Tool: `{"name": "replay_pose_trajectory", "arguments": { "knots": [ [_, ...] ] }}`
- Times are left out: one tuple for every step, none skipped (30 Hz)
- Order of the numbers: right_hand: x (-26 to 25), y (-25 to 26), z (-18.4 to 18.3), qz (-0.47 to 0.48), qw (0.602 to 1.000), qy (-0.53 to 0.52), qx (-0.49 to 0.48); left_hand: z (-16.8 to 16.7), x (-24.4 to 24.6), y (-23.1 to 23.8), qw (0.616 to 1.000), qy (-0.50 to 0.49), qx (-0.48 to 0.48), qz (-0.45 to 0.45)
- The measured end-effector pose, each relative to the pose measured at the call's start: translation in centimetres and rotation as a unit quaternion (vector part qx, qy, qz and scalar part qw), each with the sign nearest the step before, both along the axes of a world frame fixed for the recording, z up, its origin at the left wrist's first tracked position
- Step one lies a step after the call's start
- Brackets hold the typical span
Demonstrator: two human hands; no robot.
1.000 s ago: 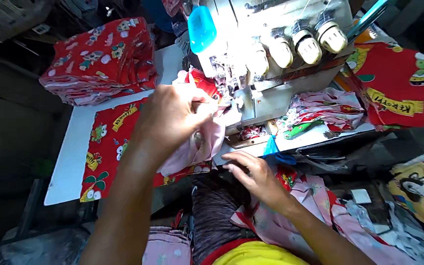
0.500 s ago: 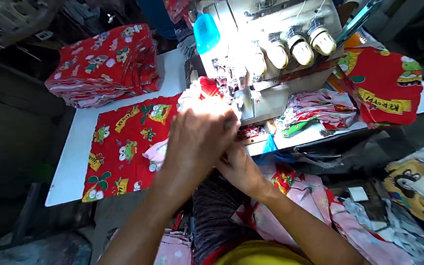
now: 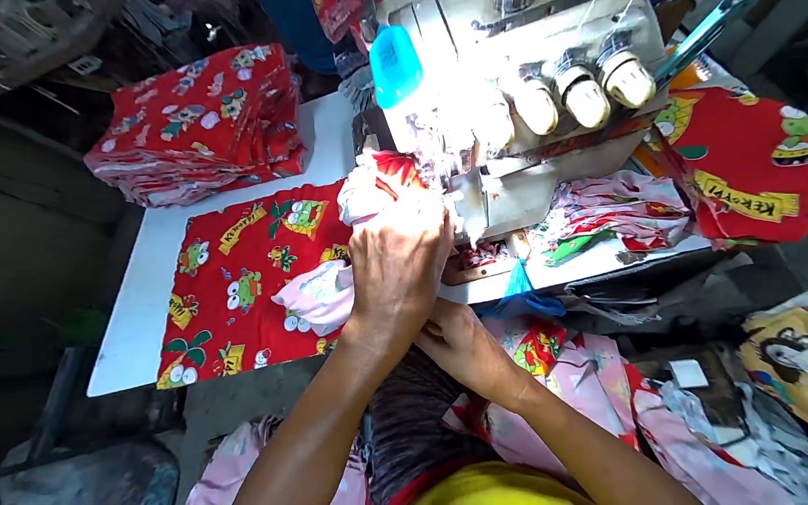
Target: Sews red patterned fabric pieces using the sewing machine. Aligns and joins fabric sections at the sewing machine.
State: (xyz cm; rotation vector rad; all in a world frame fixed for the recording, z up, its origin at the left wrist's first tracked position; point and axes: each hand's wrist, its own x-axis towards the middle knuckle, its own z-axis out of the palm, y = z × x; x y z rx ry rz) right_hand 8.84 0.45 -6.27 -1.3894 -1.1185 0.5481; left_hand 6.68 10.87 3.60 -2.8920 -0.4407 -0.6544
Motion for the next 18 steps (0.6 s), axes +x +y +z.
{"name": "replay_pose_trajectory", "arguments": {
  "knots": [
    [0.1,-0.1,-0.1,0.004,1.0,0.003,-0.012,-0.1,0.2,0.1,1.0,-0.008,-0.003,0.002],
    [0.2,-0.2,-0.2,0.008,1.0,0.004,-0.022,-0.2,0.4,0.1,1.0,-0.013,-0.005,0.005],
    [0.2,-0.4,-0.5,0.011,1.0,0.003,-0.028,-0.3,0.5,0.0,1.0,-0.014,-0.007,0.006],
    [0.3,-0.6,-0.8,0.014,0.999,0.001,-0.031,-0.3,0.4,0.1,1.0,-0.016,-0.013,0.006],
    [0.4,-0.8,-1.2,0.017,0.999,0.002,-0.028,-0.2,0.3,0.3,1.0,-0.018,-0.026,0.002],
    [0.5,-1.1,-1.7,0.02,1.0,0.005,-0.02,0.1,0.0,0.8,0.999,-0.019,-0.047,-0.006],
    [0.6,-1.5,-2.2,0.025,0.999,0.01,-0.017,0.7,-0.3,1.9,0.997,-0.016,-0.077,-0.014],
    [0.8,-1.9,-2.5,0.027,0.999,0.014,-0.023,1.6,-0.5,3.4,0.995,-0.012,-0.095,-0.011],
    [0.8,-2.3,-2.7,0.026,0.999,0.015,-0.03,2.7,-0.6,5.1,0.995,-0.012,-0.101,0.001],
    [0.8,-2.6,-2.8,0.026,0.999,0.016,-0.035,3.7,-0.7,6.8,0.995,-0.016,-0.1,0.002],
    [0.8,-2.9,-2.7,0.029,0.999,0.016,-0.04,4.3,-0.6,8.5,0.995,-0.024,-0.099,-0.017],
    [0.8,-3.0,-2.5,0.036,0.998,0.012,-0.043,4.5,-0.4,10.0,0.993,-0.024,-0.104,-0.051],
    [0.6,-2.9,-2.2,0.045,0.998,0.003,-0.043,4.5,0.0,11.3,0.989,-0.01,-0.122,-0.085],
    [0.5,-2.8,-2.0,0.054,0.998,-0.011,-0.038,4.3,0.4,12.3,0.984,0.019,-0.137,-0.113],
    [0.2,-2.8,-1.9,0.063,0.997,-0.027,-0.027,4.1,0.7,13.3,0.98,0.06,-0.133,-0.134],
    [0.0,-2.8,-1.7,0.071,0.996,-0.044,-0.016,4.1,0.8,14.2,0.978,0.104,-0.105,-0.145],
    [-0.2,-2.9,-1.6,0.082,0.995,-0.063,-0.007,4.4,0.7,14.8,0.976,0.15,-0.063,-0.148],
    [-0.3,-3.2,-1.4,0.094,0.992,-0.081,-0.002,5.0,0.2,15.4,0.97,0.19,-0.011,-0.149]
  ]
}}
